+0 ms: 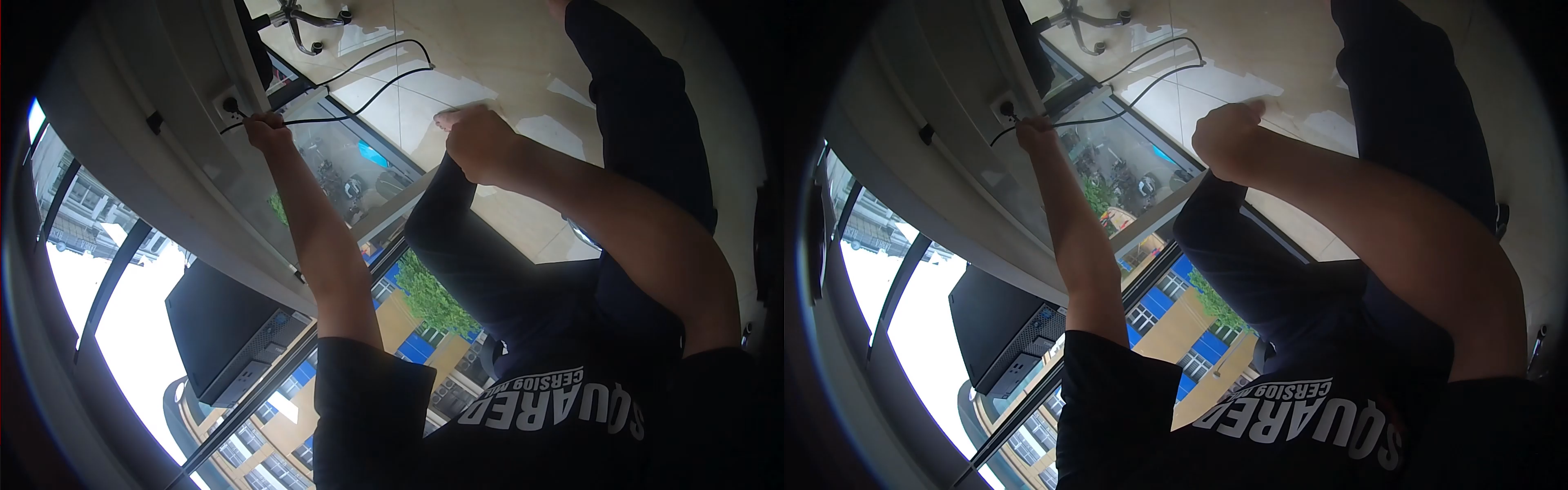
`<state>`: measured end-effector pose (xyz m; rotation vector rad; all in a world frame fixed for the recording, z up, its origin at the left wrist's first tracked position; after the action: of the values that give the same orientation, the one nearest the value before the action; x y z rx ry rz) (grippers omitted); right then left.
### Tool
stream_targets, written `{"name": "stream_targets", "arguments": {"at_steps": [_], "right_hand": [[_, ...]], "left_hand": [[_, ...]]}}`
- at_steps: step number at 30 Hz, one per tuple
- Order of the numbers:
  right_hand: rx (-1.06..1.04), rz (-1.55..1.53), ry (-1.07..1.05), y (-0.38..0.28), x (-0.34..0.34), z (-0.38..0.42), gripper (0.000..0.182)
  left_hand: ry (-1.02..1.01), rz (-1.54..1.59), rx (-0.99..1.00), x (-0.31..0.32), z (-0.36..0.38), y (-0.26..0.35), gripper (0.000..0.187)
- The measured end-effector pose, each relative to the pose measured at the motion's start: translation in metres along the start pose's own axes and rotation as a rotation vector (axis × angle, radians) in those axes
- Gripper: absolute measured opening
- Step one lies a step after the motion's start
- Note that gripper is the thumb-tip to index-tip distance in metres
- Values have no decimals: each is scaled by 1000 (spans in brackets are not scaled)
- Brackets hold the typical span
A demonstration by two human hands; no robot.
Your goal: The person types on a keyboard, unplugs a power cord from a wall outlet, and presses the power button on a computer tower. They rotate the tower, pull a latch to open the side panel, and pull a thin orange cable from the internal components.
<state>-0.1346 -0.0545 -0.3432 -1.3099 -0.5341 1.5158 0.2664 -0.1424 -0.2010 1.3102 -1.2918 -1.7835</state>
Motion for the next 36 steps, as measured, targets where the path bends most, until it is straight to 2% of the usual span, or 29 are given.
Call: {"name": "stream_targets", "arguments": {"at_steps": [5, 8, 11, 14, 17, 20, 23, 27, 30, 32, 35, 36], "right_hand": [[-38, 72, -110, -28, 11, -22, 21], [-135, 109, 40, -41, 8, -29, 15], [-76, 175, 57, -48, -10, -31, 19], [7, 216, 223, -53, -9, -47, 19], [45, 169, 16, -55, -24, -43, 22], [2, 169, -50, -57, -22, -49, 25], [-1, 198, -28, -58, -19, -54, 26], [-4, 246, -25, -56, -28, -53, 25], [17, 235, -80, -50, -37, -52, 23], [81, 265, -49, -44, -50, -46, 20], [66, 81, -124, -35, -63, -40, 38], [65, 125, -93, -31, -54, -45, 45]], "left_hand": [[10, -53, 82, 2, 19, -11, 36], [33, -199, 77, -2, 34, -9, 33], [-13, -150, 29, -3, 33, -4, 33], [7, -33, -47, -4, 15, -2, 36], [7, -85, -10, -1, 23, -5, 40], [131, -211, 31, -4, 38, -13, 42], [69, -236, 105, -3, 33, -25, 42], [102, -102, 40, 7, 35, -13, 42], [44, -144, 156, 11, 49, 3, 38], [39, -433, 297, 22, 96, -26, 27], [-24, -806, 428, 46, 182, -92, 28], [-105, -856, 423, 54, 207, -112, 28]]}}
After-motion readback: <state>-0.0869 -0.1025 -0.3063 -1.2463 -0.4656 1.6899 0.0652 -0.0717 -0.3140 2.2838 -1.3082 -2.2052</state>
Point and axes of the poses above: each hand's wrist, its own z-axis away from the middle knuckle, its own x-axis out of the palm, y = z × x, the point moved 9 cm from there along -z, towards the middle knuckle, and after that the axes turned 1 degree about y, right-handed, at the moved point
